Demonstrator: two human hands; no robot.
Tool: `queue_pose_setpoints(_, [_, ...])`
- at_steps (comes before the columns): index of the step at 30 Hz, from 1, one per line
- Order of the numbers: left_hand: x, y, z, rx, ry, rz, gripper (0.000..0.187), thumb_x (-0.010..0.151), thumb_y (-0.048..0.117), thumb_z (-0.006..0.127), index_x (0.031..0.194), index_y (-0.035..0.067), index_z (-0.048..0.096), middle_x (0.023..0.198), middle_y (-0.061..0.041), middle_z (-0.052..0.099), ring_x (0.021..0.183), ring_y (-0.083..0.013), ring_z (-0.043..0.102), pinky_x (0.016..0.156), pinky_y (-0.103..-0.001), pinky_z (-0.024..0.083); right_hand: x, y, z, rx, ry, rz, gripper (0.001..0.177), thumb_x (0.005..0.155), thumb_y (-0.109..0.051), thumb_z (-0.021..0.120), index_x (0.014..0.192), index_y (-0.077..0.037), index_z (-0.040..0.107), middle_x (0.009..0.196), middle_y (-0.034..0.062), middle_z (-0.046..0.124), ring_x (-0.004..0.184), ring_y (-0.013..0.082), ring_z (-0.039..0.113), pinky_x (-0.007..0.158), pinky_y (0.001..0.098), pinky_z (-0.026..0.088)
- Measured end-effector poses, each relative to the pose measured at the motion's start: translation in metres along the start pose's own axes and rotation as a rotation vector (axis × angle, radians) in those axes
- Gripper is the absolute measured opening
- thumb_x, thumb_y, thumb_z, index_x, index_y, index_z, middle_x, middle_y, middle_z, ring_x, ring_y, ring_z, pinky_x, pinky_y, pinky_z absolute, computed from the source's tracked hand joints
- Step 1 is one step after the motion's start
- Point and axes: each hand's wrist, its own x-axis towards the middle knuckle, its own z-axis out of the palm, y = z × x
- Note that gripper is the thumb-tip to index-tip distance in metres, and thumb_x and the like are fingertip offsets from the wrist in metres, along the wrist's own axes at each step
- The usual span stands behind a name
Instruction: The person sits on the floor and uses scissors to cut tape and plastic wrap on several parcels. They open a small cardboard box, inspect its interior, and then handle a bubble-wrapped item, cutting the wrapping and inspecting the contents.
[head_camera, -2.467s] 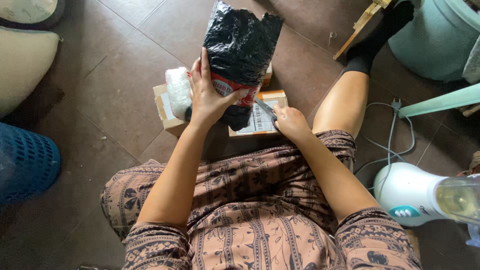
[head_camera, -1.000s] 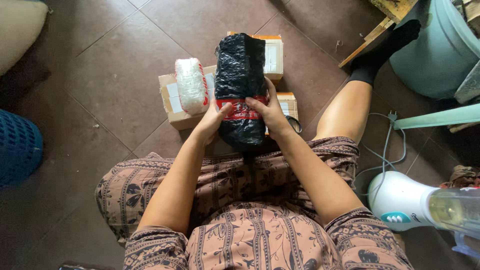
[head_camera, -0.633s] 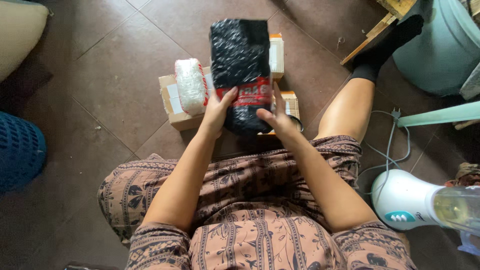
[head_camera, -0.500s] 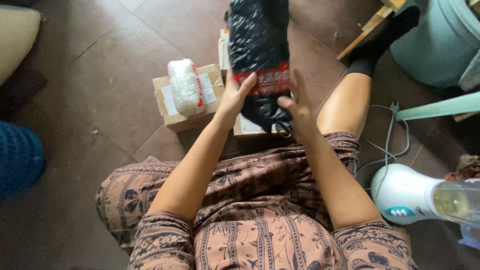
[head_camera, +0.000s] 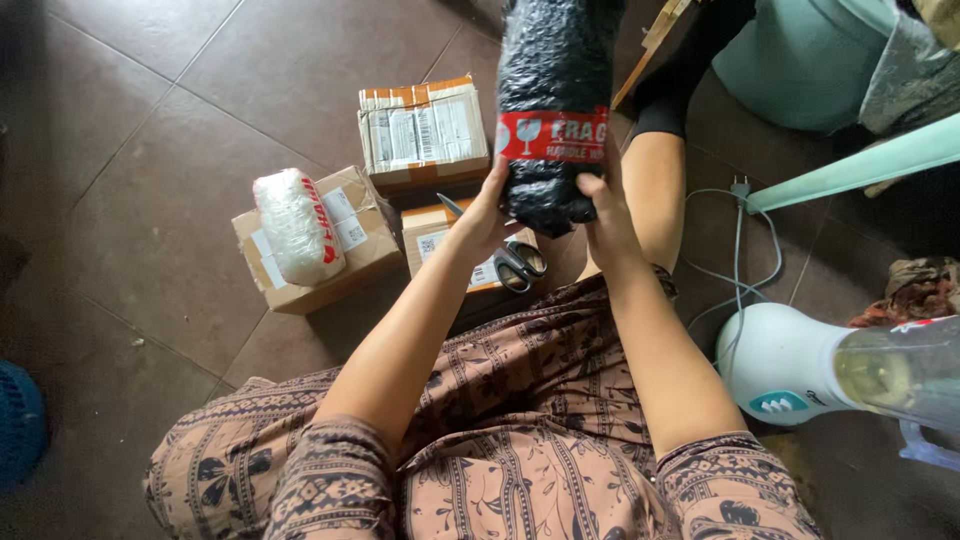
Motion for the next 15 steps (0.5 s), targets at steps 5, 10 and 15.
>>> queue_pose_setpoints(5, [0.058,-0.016,-0.015,0.561,0.333,0.22,0.093,0.092,0.057,0.063,0.163,0.015,0.018,0.158,-0.018,0.038,0.144,-0.0291,0.042,0.112,-0.044,0.043,0.033,0.037,-0.066,-0.182,0.221,0.088,0.078,0.09,-0.023,0.067,0.16,-0.013,0.035,0.144,0.0119,0.054,0.132,0.0258,0.051,0.112,0.0392,0.042])
queue_pose_setpoints(10, [0.03,-0.017,-0.031,0.945,0.375,0.438,0.062,0.097,0.033,0.07,0.151,0.01,0.052,0.147,-0.017,0.061,0.136,-0.0283,0.061,0.111,-0.036,0.049,0.063,0.101,-0.122,-0.358,0.275,0.236,0.077,0.087,-0.023,0.065,0.158,-0.018,0.035,0.146,0.0085,0.054,0.134,0.0226,0.05,0.114,0.036,0.038])
queue_pose_setpoints(15, [-0.052,-0.007,-0.028,1.113,0.472,0.339,0.06,0.09,0.029,0.07,0.146,0.013,0.054,0.146,-0.011,0.058,0.111,-0.0326,0.067,0.102,-0.038,0.052,0.076,0.131,-0.142,-0.401,0.232,0.244,0.064,0.091,-0.021,0.061,0.153,-0.008,0.051,0.147,0.0143,0.06,0.135,0.0274,0.053,0.119,0.0384,0.037])
